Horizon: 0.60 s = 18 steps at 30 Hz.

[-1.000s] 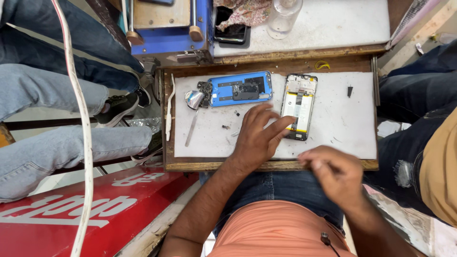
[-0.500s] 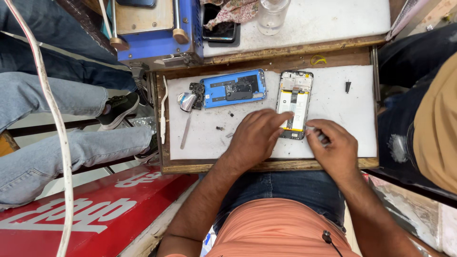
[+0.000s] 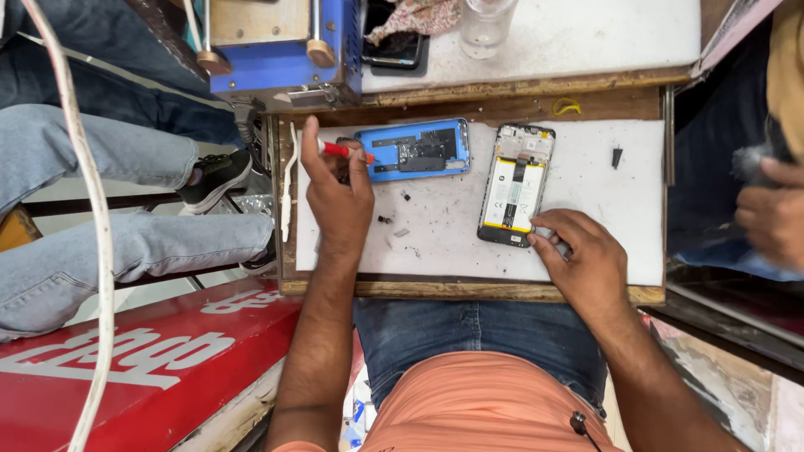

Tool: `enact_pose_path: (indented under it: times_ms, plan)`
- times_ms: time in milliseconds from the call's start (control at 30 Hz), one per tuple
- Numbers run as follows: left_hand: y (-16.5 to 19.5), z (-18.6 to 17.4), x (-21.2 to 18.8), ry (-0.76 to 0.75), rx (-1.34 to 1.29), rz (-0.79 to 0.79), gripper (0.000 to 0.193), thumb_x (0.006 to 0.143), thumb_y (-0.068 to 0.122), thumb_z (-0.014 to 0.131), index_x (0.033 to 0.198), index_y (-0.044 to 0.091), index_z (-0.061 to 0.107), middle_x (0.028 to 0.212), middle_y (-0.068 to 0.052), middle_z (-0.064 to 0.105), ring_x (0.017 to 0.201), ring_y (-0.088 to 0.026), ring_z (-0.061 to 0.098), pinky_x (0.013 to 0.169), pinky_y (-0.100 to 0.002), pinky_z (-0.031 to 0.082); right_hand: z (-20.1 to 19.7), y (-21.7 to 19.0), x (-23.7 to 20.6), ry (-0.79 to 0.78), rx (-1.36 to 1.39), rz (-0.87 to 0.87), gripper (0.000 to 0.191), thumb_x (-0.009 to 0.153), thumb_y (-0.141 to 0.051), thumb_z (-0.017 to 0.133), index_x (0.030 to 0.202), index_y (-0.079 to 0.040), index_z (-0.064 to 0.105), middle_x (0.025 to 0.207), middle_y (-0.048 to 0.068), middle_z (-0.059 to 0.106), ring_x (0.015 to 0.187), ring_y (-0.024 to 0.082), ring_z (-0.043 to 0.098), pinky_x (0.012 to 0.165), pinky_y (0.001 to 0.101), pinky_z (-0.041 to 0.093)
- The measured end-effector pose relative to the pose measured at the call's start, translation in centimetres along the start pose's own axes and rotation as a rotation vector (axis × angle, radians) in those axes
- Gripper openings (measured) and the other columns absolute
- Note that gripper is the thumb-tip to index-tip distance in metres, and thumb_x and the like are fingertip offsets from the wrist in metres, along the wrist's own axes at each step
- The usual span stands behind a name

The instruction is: The person cleans a small circuit board with a white plastic tool, then places it into a blue phone housing. They then use a red-handled screwdriver to tighten screws on a separate phone chassis containing a battery.

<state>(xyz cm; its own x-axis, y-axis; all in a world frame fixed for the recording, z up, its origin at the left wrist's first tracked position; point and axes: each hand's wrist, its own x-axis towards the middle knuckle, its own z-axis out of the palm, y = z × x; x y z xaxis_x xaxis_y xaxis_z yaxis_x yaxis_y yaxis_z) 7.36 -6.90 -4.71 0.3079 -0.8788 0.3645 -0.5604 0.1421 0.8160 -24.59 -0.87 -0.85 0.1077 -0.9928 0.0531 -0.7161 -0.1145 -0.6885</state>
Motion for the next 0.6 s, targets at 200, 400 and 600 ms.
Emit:
enact_pose_path:
  times_ms: [200, 400, 600]
  plan:
    - [-0.03, 0.02, 0.60, 0.036, 0.191, 0.139, 0.072, 0.107, 0.003, 0.066, 0.161, 0.011, 0.020, 0.124, -0.022, 0.070, 0.108, -0.028, 0.077, 0.090, -0.036, 0.067, 0.27, 0.54, -0.11, -0.036, -0.081, -0.014, 0.029, 0.086, -0.022, 0.081, 0.113, -0.012, 0.076, 0.117, 0.005, 0.073, 0.085, 0.014, 0.070, 0.067, 0.0274, 0.059]
    - [-0.69, 0.41, 0.73, 0.027, 0.224, 0.082, 0.070, 0.107, 0.005, 0.067, 0.160, 0.014, 0.023, 0.108, -0.015, 0.076, 0.097, -0.026, 0.079, 0.081, -0.035, 0.067, 0.38, 0.59, -0.07, -0.061, -0.109, 0.009, 0.027, 0.088, -0.023, 0.081, 0.113, -0.013, 0.077, 0.118, 0.005, 0.074, 0.084, 0.014, 0.070, 0.068, 0.0277, 0.059]
    - [-0.38, 0.51, 0.86, 0.015, 0.145, 0.069, 0.070, 0.107, 0.005, 0.065, 0.161, 0.014, 0.021, 0.106, -0.013, 0.076, 0.098, -0.024, 0.080, 0.082, -0.036, 0.067, 0.28, 0.33, -0.09, -0.025, -0.069, -0.002, 0.027, 0.087, -0.023, 0.080, 0.112, -0.013, 0.077, 0.118, 0.005, 0.073, 0.086, 0.014, 0.071, 0.068, 0.0274, 0.059]
